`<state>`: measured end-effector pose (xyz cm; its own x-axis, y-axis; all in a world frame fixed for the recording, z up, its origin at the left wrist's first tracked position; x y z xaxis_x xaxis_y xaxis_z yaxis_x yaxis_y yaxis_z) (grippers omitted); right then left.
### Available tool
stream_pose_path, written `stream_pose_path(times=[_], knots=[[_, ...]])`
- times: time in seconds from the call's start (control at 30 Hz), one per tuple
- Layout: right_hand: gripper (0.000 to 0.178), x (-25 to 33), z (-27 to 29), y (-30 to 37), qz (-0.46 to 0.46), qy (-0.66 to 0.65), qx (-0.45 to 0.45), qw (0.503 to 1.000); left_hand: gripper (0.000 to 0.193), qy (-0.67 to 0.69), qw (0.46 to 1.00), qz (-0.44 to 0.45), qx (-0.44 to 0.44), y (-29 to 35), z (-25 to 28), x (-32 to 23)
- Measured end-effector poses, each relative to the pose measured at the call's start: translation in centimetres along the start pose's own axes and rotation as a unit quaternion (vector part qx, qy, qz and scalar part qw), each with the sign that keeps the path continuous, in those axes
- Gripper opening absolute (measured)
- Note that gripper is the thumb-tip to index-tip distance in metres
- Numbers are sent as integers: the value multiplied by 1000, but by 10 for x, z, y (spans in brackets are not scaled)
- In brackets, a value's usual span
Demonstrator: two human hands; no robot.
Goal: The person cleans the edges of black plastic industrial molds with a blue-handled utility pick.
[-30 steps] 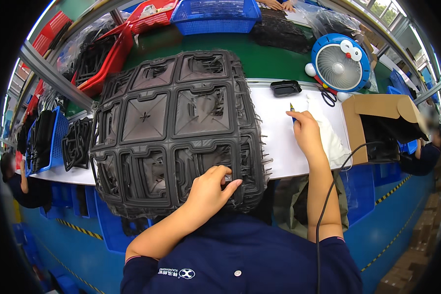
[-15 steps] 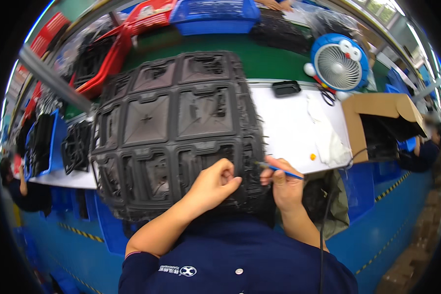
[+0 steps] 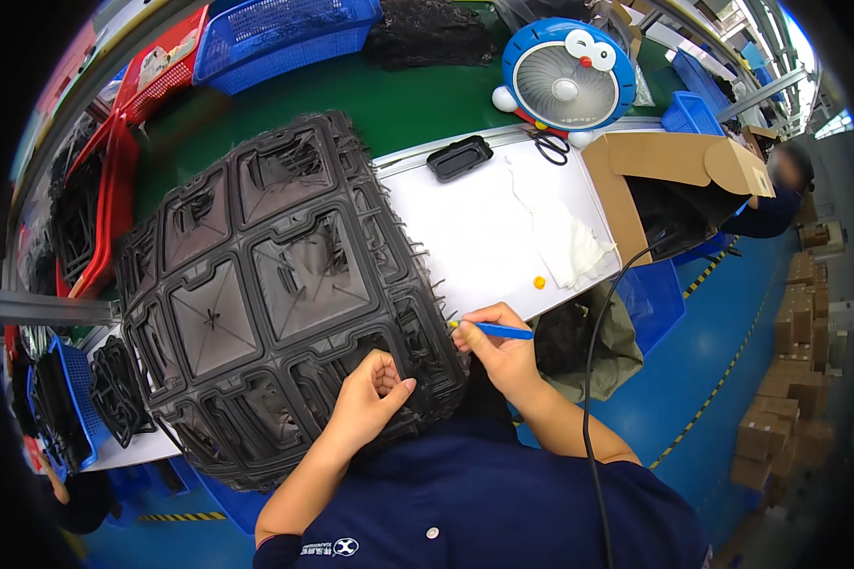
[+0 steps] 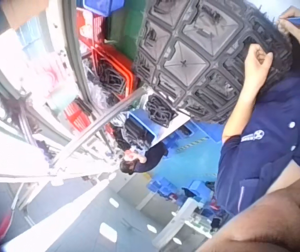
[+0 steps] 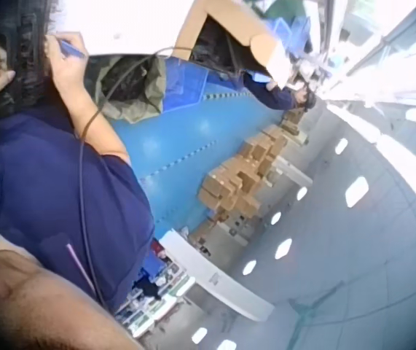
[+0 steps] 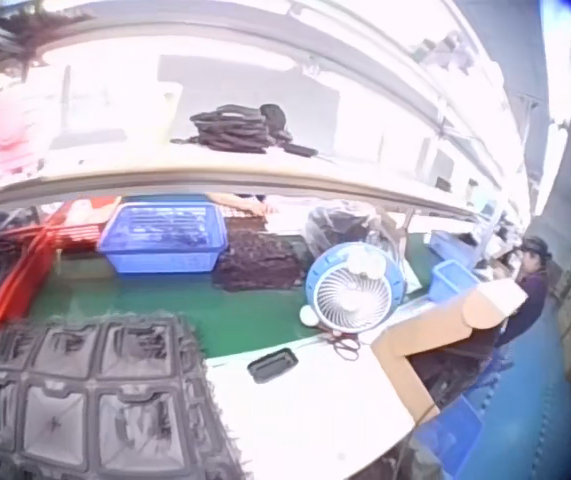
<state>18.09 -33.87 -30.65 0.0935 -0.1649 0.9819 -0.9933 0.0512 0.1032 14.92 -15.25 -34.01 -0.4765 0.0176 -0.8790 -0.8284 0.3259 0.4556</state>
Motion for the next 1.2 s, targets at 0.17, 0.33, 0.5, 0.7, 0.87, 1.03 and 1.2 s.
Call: stream_pose_path(times=[0.17,0.33,0.5,0.7,0.87,1.03,1.2], knots=[[21,-11,70,-16,-5,138,-132,982,23,-117,992,37,-40,0,2,-8],[21,-10,66,-15,-125,-19,-121,985,23,-113,989,88,-29,2,8,-1],[21,20,8,2,-166,-68,-32,983,16,-39,994,101,-35,8,-4,-28],[23,21,-51,30,-201,-84,62,974,21,110,987,114,11,15,-7,-29],[24,15,-66,33,-213,-50,75,973,15,142,985,99,27,18,-2,-28],[25,17,-65,34,-200,-58,53,977,13,160,983,86,17,16,-1,-27],[24,23,-63,32,-190,-75,20,979,12,176,981,79,16,15,-1,-27]])
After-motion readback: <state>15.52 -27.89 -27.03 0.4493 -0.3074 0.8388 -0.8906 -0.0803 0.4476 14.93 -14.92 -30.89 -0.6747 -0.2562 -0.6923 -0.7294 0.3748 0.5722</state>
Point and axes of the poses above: each hand's wrist, its own y-axis away from the middle knuckle, its own z-axis out of the back of the hand, x = y × z, the point moved 9 cm from there along -y, towards the middle knuckle, and after that the axes turned 3 degrees about z, right-handed, at the moved point
